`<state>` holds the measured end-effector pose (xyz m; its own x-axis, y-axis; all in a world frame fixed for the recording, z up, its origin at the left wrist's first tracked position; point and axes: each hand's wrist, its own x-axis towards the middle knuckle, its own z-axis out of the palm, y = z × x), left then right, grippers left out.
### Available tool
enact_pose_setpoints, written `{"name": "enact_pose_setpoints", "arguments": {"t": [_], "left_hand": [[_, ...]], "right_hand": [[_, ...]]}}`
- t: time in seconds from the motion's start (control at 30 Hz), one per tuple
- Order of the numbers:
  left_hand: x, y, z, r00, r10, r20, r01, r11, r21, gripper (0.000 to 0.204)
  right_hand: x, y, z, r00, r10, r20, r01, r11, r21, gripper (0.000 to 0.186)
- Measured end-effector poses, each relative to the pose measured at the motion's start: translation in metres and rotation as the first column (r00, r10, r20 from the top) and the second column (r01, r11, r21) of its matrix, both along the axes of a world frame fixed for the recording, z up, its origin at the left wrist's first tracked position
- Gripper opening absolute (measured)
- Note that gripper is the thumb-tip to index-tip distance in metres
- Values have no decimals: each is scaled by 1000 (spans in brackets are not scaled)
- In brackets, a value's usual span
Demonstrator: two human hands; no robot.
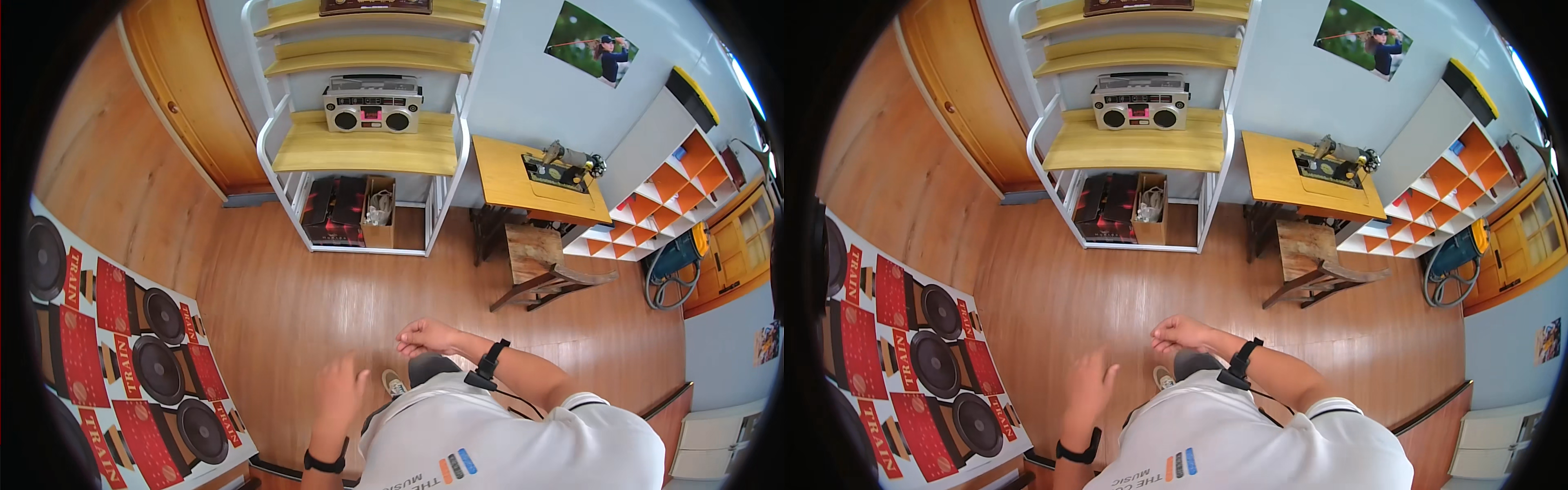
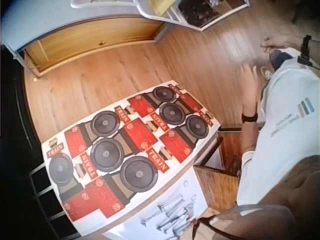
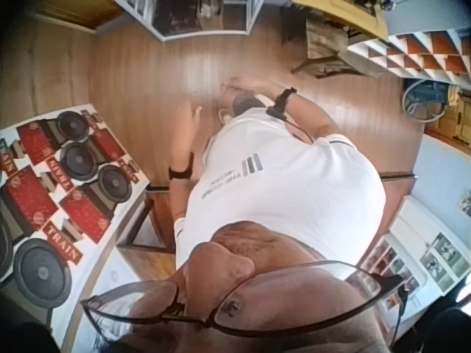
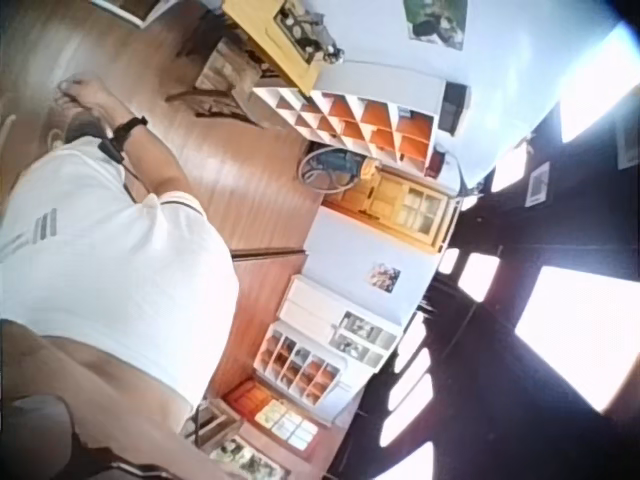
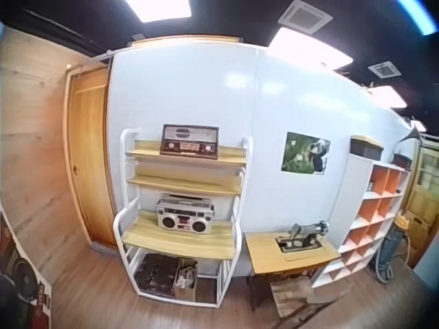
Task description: Inspecting a water pump motor on a wooden workbench in a workshop.
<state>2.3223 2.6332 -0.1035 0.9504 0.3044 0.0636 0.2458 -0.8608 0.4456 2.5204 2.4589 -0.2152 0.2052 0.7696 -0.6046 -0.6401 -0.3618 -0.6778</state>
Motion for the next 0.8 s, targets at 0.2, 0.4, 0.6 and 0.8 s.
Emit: {"name": "enact_pose_setpoints", "arguments": {"t": [0.2,0.4,0.6,0.8], "left_hand": [[5,56,-20,935,91,-343,-177,958,-228,29],[50,68,-21,775,447,-448,-590,765,-257,19],[107,63,-5,714,333,-616,-587,764,-267,37],[165,57,13,553,385,-739,-768,581,-271,30]], "right_hand": [[137,44,-110,963,-269,31,267,928,-258,20],[290,107,-212,964,-233,129,259,931,-256,18],[420,175,-284,934,-331,132,355,895,-270,10],[488,234,-316,866,-496,66,483,793,-371,12]]}}
